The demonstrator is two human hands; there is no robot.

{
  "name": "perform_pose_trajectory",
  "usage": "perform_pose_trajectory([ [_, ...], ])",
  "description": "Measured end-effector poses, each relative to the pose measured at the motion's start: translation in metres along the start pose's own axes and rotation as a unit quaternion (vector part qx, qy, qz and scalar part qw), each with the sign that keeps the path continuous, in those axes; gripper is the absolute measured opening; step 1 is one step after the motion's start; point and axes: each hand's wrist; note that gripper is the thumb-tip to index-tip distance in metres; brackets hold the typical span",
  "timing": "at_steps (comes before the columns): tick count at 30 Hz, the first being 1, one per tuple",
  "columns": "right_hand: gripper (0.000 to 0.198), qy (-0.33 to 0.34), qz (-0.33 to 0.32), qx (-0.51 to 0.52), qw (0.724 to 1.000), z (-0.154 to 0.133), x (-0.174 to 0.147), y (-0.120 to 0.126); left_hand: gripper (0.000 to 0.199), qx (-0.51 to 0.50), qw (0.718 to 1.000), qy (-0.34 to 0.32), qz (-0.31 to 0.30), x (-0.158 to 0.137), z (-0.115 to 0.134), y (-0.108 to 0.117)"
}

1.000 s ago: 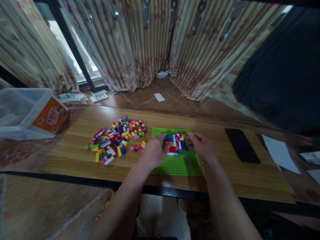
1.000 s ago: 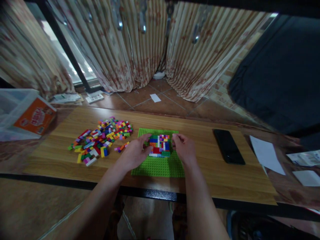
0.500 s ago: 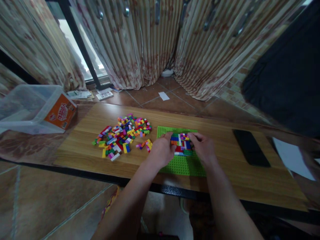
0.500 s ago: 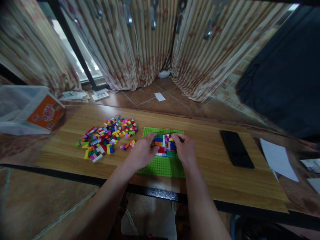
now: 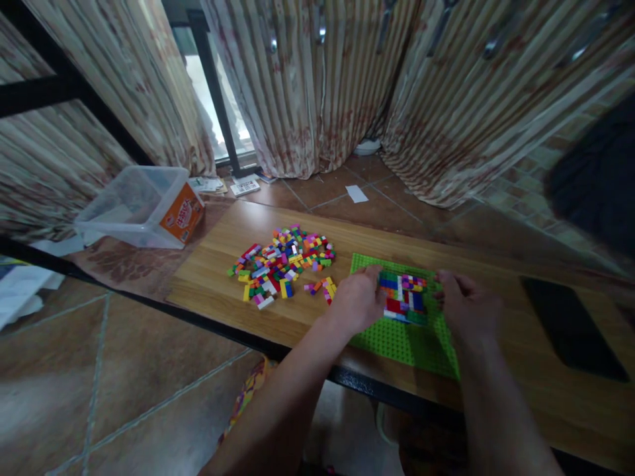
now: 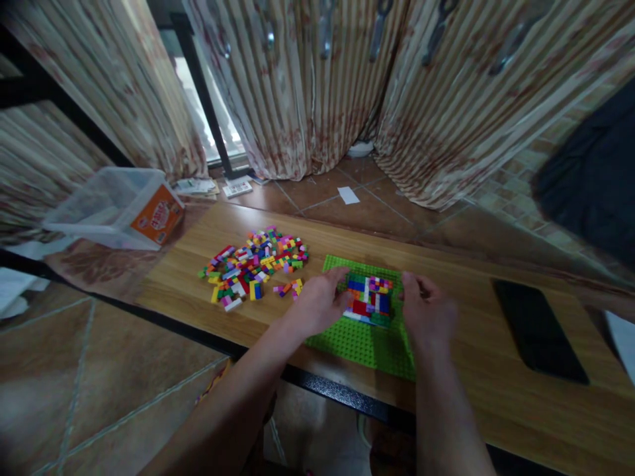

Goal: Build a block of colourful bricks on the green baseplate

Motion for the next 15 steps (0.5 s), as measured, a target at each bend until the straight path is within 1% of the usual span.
perform_pose_trajectory([
  [2, 0.029, 0.023, 0.07, 0.005, 0.997, -0.01, -0.004, -0.001, 0.042, -0.017, 0.999, 0.018, 0.038, 0.001, -0.008, 0.008],
  [4, 0.027, 0.075, 0.106, 0.042, 0.991, -0.024, -0.012, -0.006, 0.035, -0.044, 0.993, 0.042, 0.099, 0.002, -0.022, 0.018],
  [5, 0.025, 0.113, 0.107, 0.059, 0.986, -0.032, -0.018, -0.01, 0.032, -0.063, 0.989, 0.046, 0.129, 0.004, -0.03, 0.024],
  [7, 0.021, 0.19, 0.075, 0.083, 0.975, -0.046, -0.032, -0.021, 0.027, -0.119, 0.966, 0.072, 0.219, 0.007, -0.046, 0.034],
  [9, 0.016, 0.247, -0.003, 0.07, 0.966, -0.057, -0.047, -0.035, 0.023, -0.211, 0.93, 0.092, 0.288, 0.009, -0.061, 0.044],
  [10, 0.015, 0.262, -0.051, 0.069, 0.961, -0.061, -0.054, -0.042, 0.022, -0.255, 0.907, 0.103, 0.318, 0.01, -0.067, 0.048],
  [12, 0.015, 0.28, -0.129, 0.068, 0.949, -0.066, -0.067, -0.057, 0.022, -0.322, 0.871, 0.115, 0.353, 0.009, -0.074, 0.055],
  [13, 0.016, 0.283, -0.167, 0.052, 0.943, -0.068, -0.072, -0.065, 0.022, -0.347, 0.857, 0.117, 0.362, 0.009, -0.076, 0.058],
  [15, 0.017, 0.294, -0.212, 0.005, 0.932, -0.07, -0.082, -0.08, 0.021, -0.39, 0.839, 0.113, 0.362, 0.007, -0.077, 0.061],
])
Point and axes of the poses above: each hand's wrist, its own x-axis towards the middle knuckle, its own y-axis out of the back of the hand, z = x × y, and after that the axes turned 5 degrees about x, right-handed
